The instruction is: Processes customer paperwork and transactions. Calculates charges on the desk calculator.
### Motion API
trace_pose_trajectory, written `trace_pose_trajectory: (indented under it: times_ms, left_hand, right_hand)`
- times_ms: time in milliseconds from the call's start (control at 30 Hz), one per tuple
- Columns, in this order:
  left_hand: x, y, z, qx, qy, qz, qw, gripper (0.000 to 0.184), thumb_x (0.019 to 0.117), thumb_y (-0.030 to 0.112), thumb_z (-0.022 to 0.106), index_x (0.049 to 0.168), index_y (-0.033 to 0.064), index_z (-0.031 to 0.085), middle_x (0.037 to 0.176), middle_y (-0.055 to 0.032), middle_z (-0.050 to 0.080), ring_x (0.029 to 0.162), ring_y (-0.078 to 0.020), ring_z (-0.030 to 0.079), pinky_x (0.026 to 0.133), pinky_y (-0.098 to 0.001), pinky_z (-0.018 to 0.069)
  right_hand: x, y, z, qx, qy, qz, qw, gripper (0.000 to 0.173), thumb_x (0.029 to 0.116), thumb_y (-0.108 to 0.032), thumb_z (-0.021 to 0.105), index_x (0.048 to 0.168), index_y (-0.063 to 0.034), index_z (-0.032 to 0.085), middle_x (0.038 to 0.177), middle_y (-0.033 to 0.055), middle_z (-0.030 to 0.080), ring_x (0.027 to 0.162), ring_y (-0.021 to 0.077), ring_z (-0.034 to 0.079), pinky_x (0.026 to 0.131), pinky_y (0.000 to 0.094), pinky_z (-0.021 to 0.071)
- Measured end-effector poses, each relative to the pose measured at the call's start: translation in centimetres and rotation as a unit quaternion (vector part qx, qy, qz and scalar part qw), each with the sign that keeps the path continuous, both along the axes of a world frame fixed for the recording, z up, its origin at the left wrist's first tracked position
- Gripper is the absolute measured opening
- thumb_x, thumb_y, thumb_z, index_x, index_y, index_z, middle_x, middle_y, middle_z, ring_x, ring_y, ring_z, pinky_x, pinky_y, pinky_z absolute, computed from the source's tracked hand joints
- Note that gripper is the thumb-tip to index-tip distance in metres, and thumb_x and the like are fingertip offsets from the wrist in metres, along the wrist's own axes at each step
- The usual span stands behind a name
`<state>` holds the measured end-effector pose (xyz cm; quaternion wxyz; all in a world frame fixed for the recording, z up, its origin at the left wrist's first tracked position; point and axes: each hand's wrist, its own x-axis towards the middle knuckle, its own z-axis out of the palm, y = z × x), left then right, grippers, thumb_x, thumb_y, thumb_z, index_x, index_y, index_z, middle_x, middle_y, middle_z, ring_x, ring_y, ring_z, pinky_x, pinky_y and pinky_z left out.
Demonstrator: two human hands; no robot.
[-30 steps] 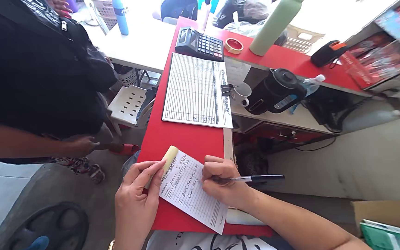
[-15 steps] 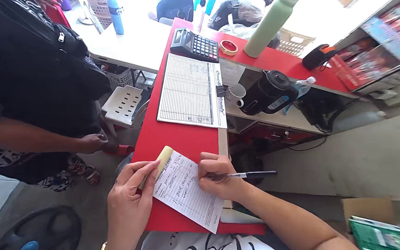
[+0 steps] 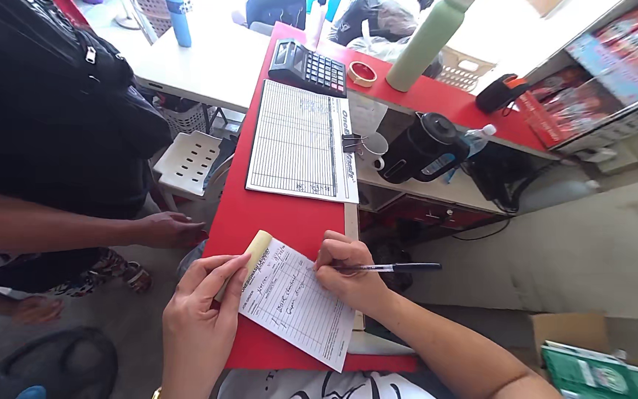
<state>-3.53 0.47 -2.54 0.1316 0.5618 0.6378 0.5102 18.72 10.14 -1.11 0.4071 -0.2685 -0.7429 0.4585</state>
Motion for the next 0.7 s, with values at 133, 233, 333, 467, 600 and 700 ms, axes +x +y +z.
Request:
trace_pose_trajectory:
  times_ms: [133,233,333,467,600,700]
  left_hand:
    - [0.02,0.03,-0.07,0.001,-0.003,0.001,1.000,0.021,0.0995,0.025,0.064,0.111,0.0149,0.079,0.112,-0.0003,0.069,0.099,-0.0010,0.065,0.080,-0.0122,0.0545]
    - [0.02,0.00,-0.05,-0.001,-0.001,0.002,1.000,0.021,0.0997,0.026,0.064,0.111,0.0156,0.079,0.112,-0.0001,0.069,0.099,-0.0005,0.065,0.080,-0.0118,0.0541]
    - [0.03,-0.01,0.04,-0.003,0.002,0.002,1.000,0.022,0.0999,0.026,0.063,0.111,0.0156,0.079,0.112,-0.0001,0.069,0.099,0.0000,0.065,0.080,-0.0116,0.0536]
    - [0.05,-0.03,0.03,0.003,0.002,-0.001,1.000,0.022,0.0998,0.027,0.064,0.110,0.0139,0.079,0.111,-0.0013,0.069,0.098,-0.0004,0.065,0.079,-0.0123,0.0537]
    - [-0.04,-0.01,-0.12,0.002,0.028,-0.015,0.999,0.029,0.0951,0.037,0.068,0.115,0.0182,0.078,0.115,-0.0014,0.068,0.106,-0.0036,0.063,0.087,-0.0168,0.0524]
    - [-0.02,0.08,-0.23,-0.001,0.049,-0.019,0.999,0.030,0.0933,0.038,0.069,0.118,0.0216,0.077,0.116,-0.0016,0.066,0.108,-0.0041,0.061,0.088,-0.0168,0.0503]
  right_hand:
    - [0.00,-0.08,0.01,-0.004,0.003,-0.011,1.000,0.014,0.0867,0.003,0.060,0.073,-0.0012,0.059,0.075,0.0019,0.054,0.062,0.0018,0.054,0.052,0.0135,0.0466]
    - [-0.02,-0.15,0.03,-0.003,0.001,-0.010,1.000,0.017,0.0864,0.003,0.059,0.070,-0.0015,0.056,0.073,0.0020,0.052,0.062,0.0022,0.052,0.052,0.0139,0.0442]
    - [-0.06,-0.11,0.05,-0.024,0.006,-0.019,1.000,0.016,0.0877,0.003,0.058,0.073,-0.0026,0.058,0.075,0.0014,0.055,0.059,0.0018,0.055,0.050,0.0141,0.0478]
    - [0.01,-0.23,-0.06,-0.014,0.004,-0.017,1.000,0.018,0.0892,0.002,0.057,0.072,-0.0025,0.056,0.075,0.0022,0.052,0.059,0.0022,0.053,0.049,0.0144,0.0470]
    - [-0.01,-0.05,-0.07,-0.036,0.012,-0.018,0.999,0.015,0.0891,0.002,0.058,0.075,-0.0027,0.059,0.076,0.0011,0.055,0.058,0.0014,0.055,0.049,0.0141,0.0492]
    - [0.50,0.20,0.21,-0.064,0.050,0.012,0.997,0.014,0.0893,0.005,0.059,0.078,-0.0020,0.061,0.078,0.0009,0.057,0.060,0.0020,0.057,0.051,0.0152,0.0511]
